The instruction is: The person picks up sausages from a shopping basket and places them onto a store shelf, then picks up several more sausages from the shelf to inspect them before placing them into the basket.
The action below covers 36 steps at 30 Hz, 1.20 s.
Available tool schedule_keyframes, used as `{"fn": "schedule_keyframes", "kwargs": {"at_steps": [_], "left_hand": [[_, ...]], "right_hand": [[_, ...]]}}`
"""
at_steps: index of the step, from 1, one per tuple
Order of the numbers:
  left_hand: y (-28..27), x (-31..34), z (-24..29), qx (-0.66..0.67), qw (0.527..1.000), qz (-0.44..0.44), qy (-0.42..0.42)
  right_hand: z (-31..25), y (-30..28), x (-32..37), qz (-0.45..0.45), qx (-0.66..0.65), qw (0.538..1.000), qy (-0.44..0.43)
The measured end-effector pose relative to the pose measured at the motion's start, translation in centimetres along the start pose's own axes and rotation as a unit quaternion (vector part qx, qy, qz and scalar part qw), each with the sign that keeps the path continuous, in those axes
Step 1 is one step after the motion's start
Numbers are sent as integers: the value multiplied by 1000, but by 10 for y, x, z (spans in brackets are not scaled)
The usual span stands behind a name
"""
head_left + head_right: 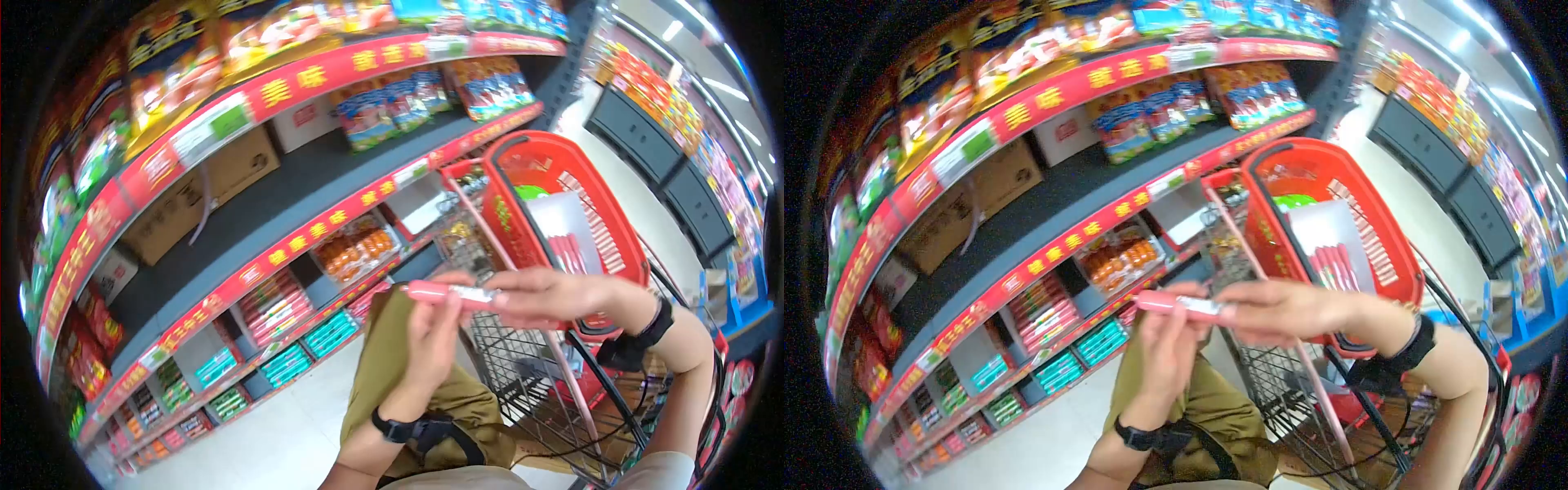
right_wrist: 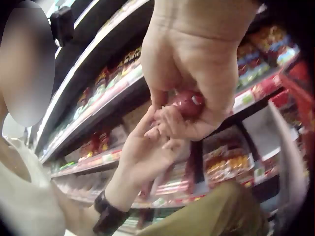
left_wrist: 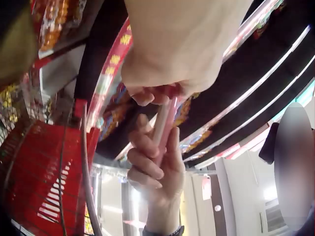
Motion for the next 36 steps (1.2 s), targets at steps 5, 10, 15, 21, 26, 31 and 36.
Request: {"fn": "schedule_keyframes", "kwargs": {"at_steps": [5, 10, 15, 21, 26, 31, 36], "left_hand": [[-115, 44, 65, -16, 978, 199, 62], [-179, 94, 105, 6, 907, 390, 157], [-244, 120, 119, 34, 860, 479, 173], [-288, 120, 69, 38, 881, 466, 67], [-286, 105, 56, 38, 892, 444, 76], [-279, 92, 60, 39, 891, 442, 98], [-276, 92, 50, 56, 875, 475, 74]], "right_hand": [[13, 60, -122, -17, -20, 997, -67], [18, 160, -216, -74, -178, 981, 12], [28, 194, -289, -102, -280, 954, -5], [128, 180, -340, 56, -519, 853, 30], [118, 169, -330, 59, -506, 860, -30], [117, 160, -327, 30, -531, 843, -77], [114, 162, -324, 35, -515, 852, -90]]}}
Point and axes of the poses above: each hand's wrist, its own x-axis away from the middle knuckle, its own y-axis out of the palm, z = x × y, the point moved 3 cm from there along -x, towards the middle knuckle, and after that the axes turned 2 degrees about x, right-handed, at the moved point
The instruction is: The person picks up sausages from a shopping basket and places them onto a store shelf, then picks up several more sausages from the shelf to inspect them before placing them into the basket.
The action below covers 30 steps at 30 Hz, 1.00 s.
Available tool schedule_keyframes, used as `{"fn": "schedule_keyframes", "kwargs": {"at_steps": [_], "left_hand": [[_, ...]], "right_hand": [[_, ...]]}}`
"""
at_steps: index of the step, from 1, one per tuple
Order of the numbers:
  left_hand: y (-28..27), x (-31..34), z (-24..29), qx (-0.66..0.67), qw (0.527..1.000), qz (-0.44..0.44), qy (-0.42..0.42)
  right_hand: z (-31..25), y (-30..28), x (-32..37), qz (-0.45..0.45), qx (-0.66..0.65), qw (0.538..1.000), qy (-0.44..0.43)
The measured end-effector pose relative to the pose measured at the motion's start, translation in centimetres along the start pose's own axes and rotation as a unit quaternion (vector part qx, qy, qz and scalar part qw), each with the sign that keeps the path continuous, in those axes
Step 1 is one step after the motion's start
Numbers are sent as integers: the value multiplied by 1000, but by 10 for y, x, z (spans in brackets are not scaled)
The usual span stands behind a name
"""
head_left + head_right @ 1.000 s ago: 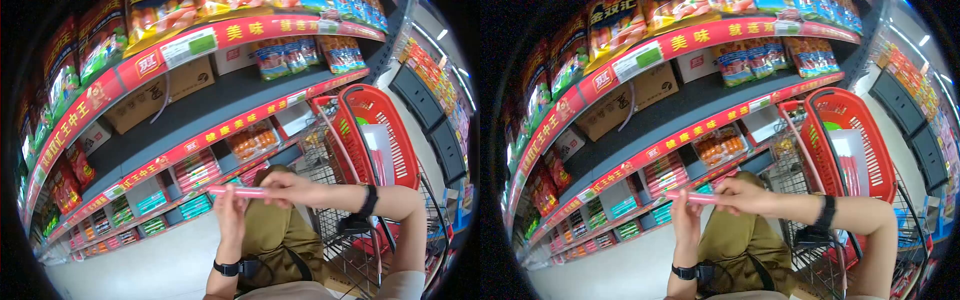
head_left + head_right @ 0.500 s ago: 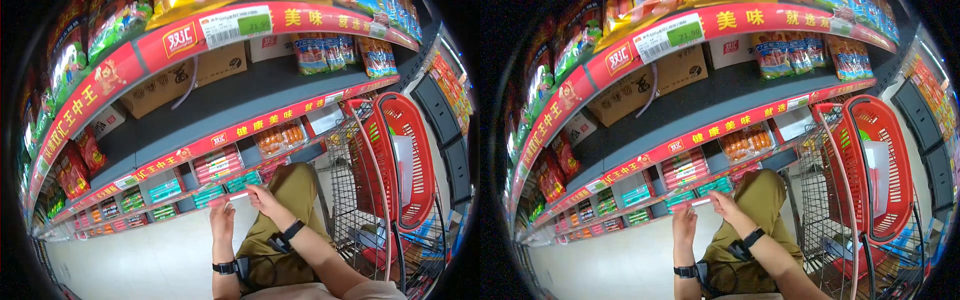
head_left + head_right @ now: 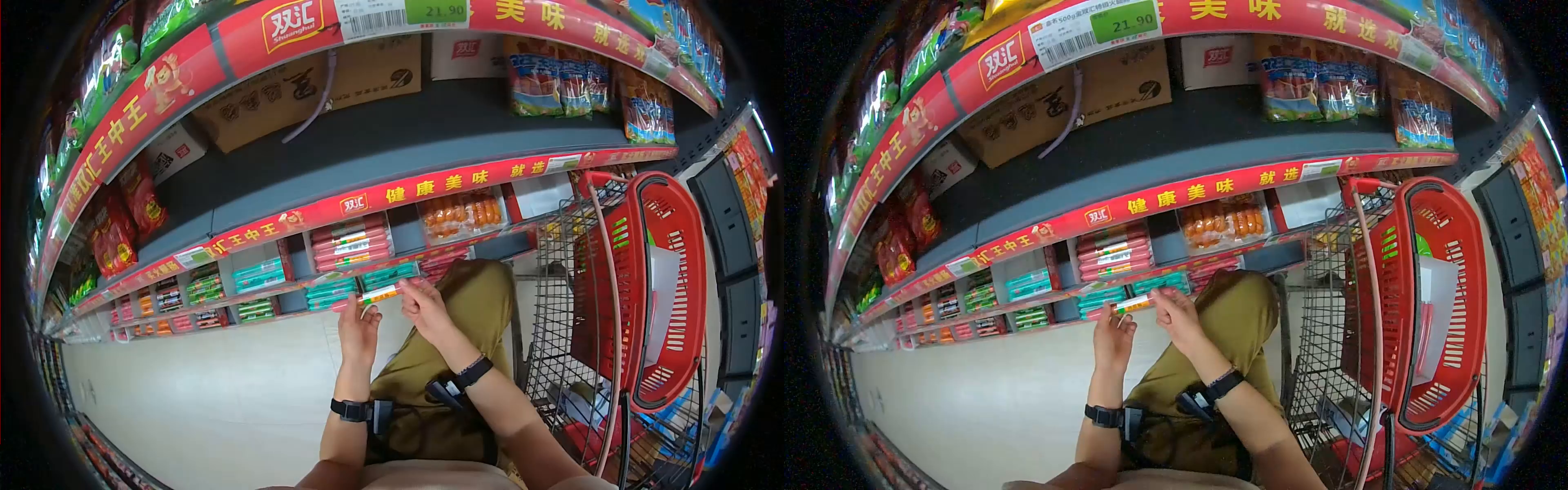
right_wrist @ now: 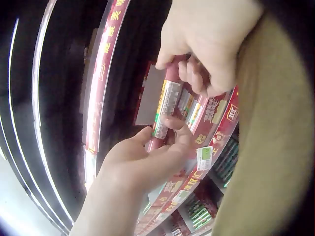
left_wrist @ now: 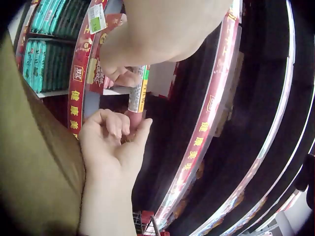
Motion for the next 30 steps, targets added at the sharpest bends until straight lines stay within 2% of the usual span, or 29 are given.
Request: {"fn": "schedule_keyframes", "kwargs": {"at_steps": [3, 5, 8, 11, 23, 30], "left_hand": [[7, 2, 2, 47, 999, -7, -9], [11, 2, 2, 18, 1000, -23, -8], [18, 5, 4, 7, 1000, -13, 10], [17, 5, 5, -1, 999, -41, 23], [23, 16, 11, 16, 998, -50, 42], [18, 13, 5, 14, 996, -90, 23]], "right_hand": [[1, 2, -2, 16, -19, 1000, -3], [-1, -3, -3, 61, -25, 997, -26], [-5, -3, -2, 70, -22, 997, -18], [-10, 5, 5, 72, 2, 997, -4], [-5, 0, 7, 70, 56, 996, 28], [-5, -5, 5, 43, -32, 998, 17]]}}
Point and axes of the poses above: each hand's wrist, its own x-axis away from the middle knuckle, its own y-axis out of the palm, z = x × y, the point moved 3 cm from there along -x, towards the middle knuckle, and after that the axes turned 2 degrees about x, right-handed, at the moved point
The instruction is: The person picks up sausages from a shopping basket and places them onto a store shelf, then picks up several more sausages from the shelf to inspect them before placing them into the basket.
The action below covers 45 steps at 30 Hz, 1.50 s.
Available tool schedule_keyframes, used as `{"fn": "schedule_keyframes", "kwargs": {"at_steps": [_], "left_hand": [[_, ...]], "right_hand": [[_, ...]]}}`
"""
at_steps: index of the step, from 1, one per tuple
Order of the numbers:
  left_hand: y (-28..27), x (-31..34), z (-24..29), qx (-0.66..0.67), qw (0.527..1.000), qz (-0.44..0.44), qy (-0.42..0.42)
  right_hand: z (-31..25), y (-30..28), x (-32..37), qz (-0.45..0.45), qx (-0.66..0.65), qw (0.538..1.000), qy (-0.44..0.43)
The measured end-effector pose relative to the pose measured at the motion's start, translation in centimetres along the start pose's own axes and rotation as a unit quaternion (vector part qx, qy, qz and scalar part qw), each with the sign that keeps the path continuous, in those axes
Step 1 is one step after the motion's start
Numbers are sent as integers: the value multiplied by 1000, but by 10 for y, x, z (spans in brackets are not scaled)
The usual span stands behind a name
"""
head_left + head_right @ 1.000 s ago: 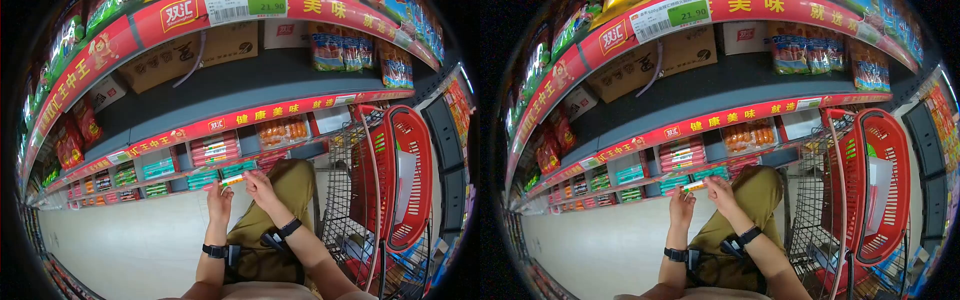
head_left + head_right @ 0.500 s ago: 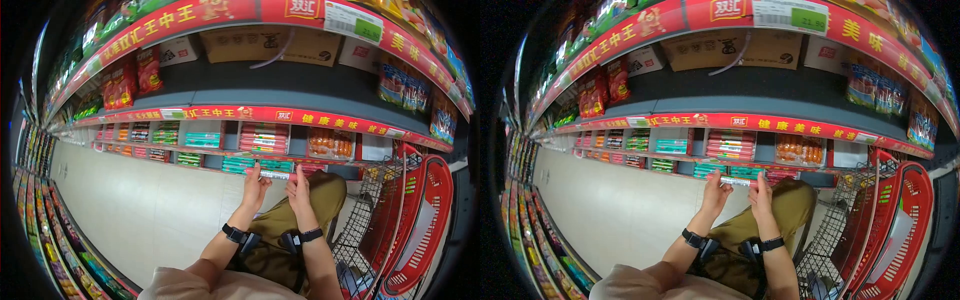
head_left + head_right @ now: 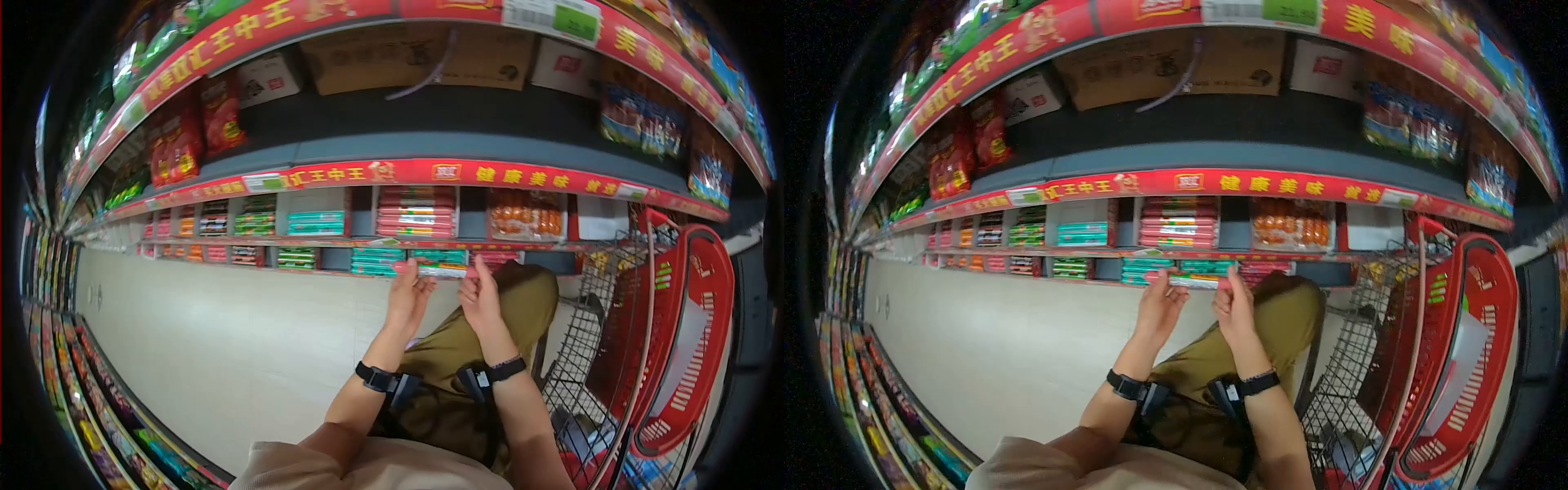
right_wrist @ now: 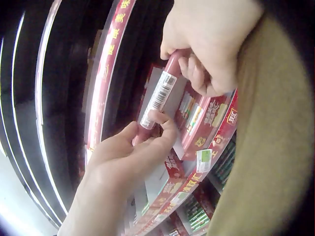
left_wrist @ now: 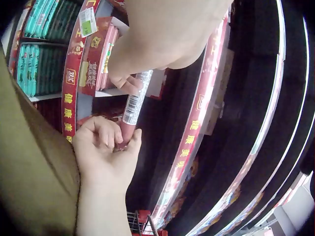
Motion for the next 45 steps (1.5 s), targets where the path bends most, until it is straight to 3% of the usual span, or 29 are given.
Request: {"fn": "schedule_keyframes", "kwargs": {"at_steps": [15, 22, 26, 29, 35, 37, 40, 45], "left_hand": [[-14, 3, 2, 20, 999, 23, -16], [-21, -1, -2, 9, 999, 31, -13], [-35, -9, -6, 8, 997, 60, -40], [-38, -36, 4, 14, 996, 70, -47], [-16, -116, 51, 19, 999, 30, -19], [-20, -127, 57, 25, 999, 17, -21], [-41, -137, 48, 10, 997, 50, -57], [-44, -142, 47, -12, 999, 39, -34]], "right_hand": [[1, 1, 3, -31, -96, 994, -36], [1, -1, 2, -55, -71, 996, -17], [11, -6, -5, -3, -12, 1000, 2], [12, 1, -26, 17, 8, 999, 32], [-12, 50, -84, -87, -73, 993, -14], [-7, 45, -90, -59, -60, 996, -17], [6, 41, -66, -59, -23, 993, 104], [1, 39, -29, -36, 31, 992, 114]]}}
Point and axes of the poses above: each hand's wrist, its own x-axis away from the middle knuckle, its own y-axis out of the palm, z = x × y, the point moved 3 cm from there along -x, towards the middle knuckle, and after that the axes turned 2 degrees about x, right-handed, at the moved point
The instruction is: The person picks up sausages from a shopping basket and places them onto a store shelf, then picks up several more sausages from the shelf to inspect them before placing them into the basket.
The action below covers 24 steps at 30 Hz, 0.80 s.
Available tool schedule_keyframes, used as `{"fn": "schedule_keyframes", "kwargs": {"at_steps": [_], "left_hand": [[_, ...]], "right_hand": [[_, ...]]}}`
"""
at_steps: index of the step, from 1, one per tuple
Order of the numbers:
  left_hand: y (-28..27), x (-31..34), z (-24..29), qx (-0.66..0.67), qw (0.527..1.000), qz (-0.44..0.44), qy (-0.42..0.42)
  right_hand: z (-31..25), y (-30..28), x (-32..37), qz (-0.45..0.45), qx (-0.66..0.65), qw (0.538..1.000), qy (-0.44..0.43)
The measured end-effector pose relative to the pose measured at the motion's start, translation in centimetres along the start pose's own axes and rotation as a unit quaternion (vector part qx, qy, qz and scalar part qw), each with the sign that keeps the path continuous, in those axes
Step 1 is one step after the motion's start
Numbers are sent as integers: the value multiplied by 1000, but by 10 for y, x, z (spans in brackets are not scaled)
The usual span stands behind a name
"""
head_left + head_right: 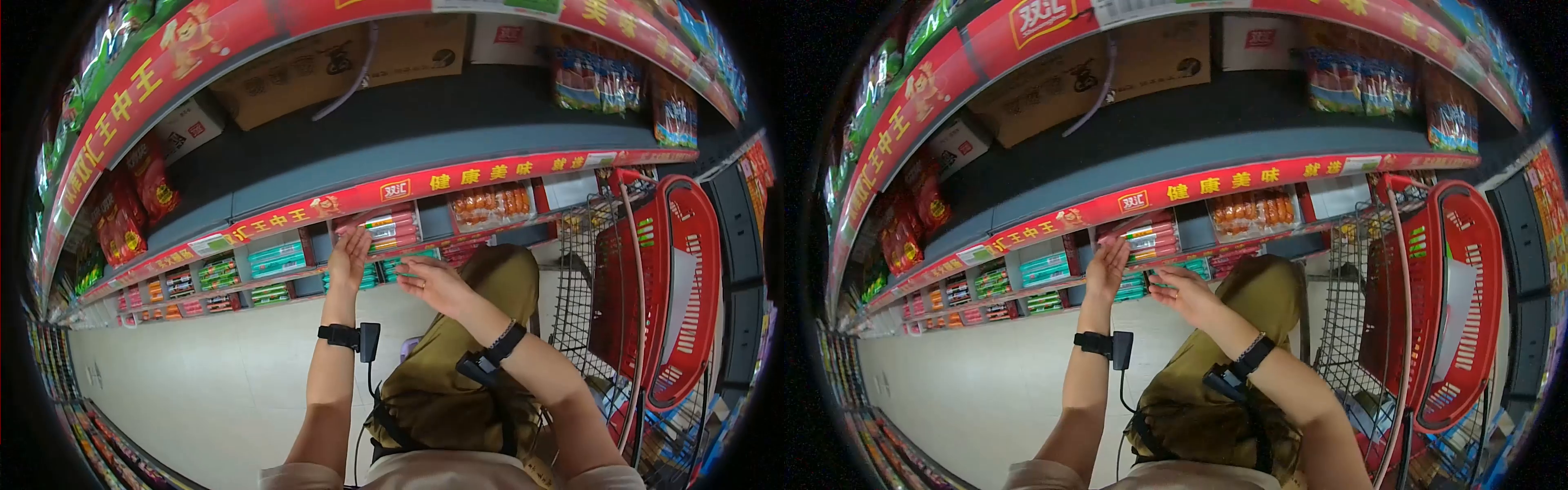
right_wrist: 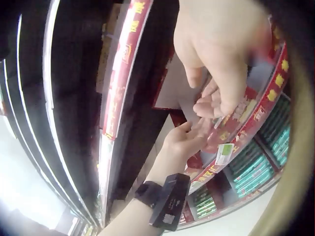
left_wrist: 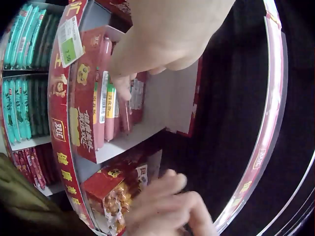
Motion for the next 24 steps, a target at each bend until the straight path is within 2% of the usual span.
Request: {"fn": "schedule_keyframes", "kwargs": {"at_steps": [4, 5, 6, 8, 9, 10, 11, 12, 13, 14, 15, 17, 19, 21, 22, 24], "left_hand": [[12, -27, 1, -48, 999, -12, -5], [12, -41, 4, -60, 997, -27, 28], [13, -54, 8, -72, 995, -44, 60], [29, -59, 14, -110, 988, -83, 68], [37, -51, 19, -164, 981, -30, 99], [40, -48, 22, -218, 967, 23, 131], [45, -45, 25, -336, 924, 4, 183], [39, -51, 23, -347, 920, -12, 180], [34, -59, 24, -535, 785, -34, 311], [31, -68, 18, -678, 596, -55, 426], [23, -87, 12, -710, 547, -34, 443], [16, -100, 9, -750, 494, -41, 439], [4, -111, 11, -773, 465, -56, 428], [-4, -124, 8, -783, 448, -74, 424], [-4, -132, 5, -789, 440, -81, 422], [-6, -143, 1, -798, 423, -78, 421]], "right_hand": [[-28, 18, 26, -42, 117, 992, -23], [-35, 24, 35, -47, 169, 984, -29], [-41, 27, 42, -43, 163, 985, -39], [-51, 30, 57, -20, 292, 956, -35], [-57, 31, 68, -13, 281, 959, -47], [-60, 31, 80, 3, 320, 947, -20], [-62, 31, 94, 19, 358, 933, 8], [-67, 33, 109, 26, 345, 938, -4], [-70, 36, 127, 30, 402, 915, 22], [-74, 39, 147, 36, 459, 886, 51], [-84, 42, 169, 47, 451, 890, 42], [-107, 49, 214, 42, 472, 879, 52], [-142, 48, 253, 49, 477, 878, -19], [-188, 40, 296, 109, 479, 866, -90], [-215, 31, 315, 153, 516, 835, -111], [-257, 6, 362, 254, 482, 811, -214]]}}
Point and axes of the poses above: each hand's wrist, its own x-axis away from the middle knuckle, its own y-axis out of the palm, z = x × y, the point moved 3 cm from there along -x, towards the middle knuckle, and after that the axes turned 2 degrees about x, right-handed, at the moved point
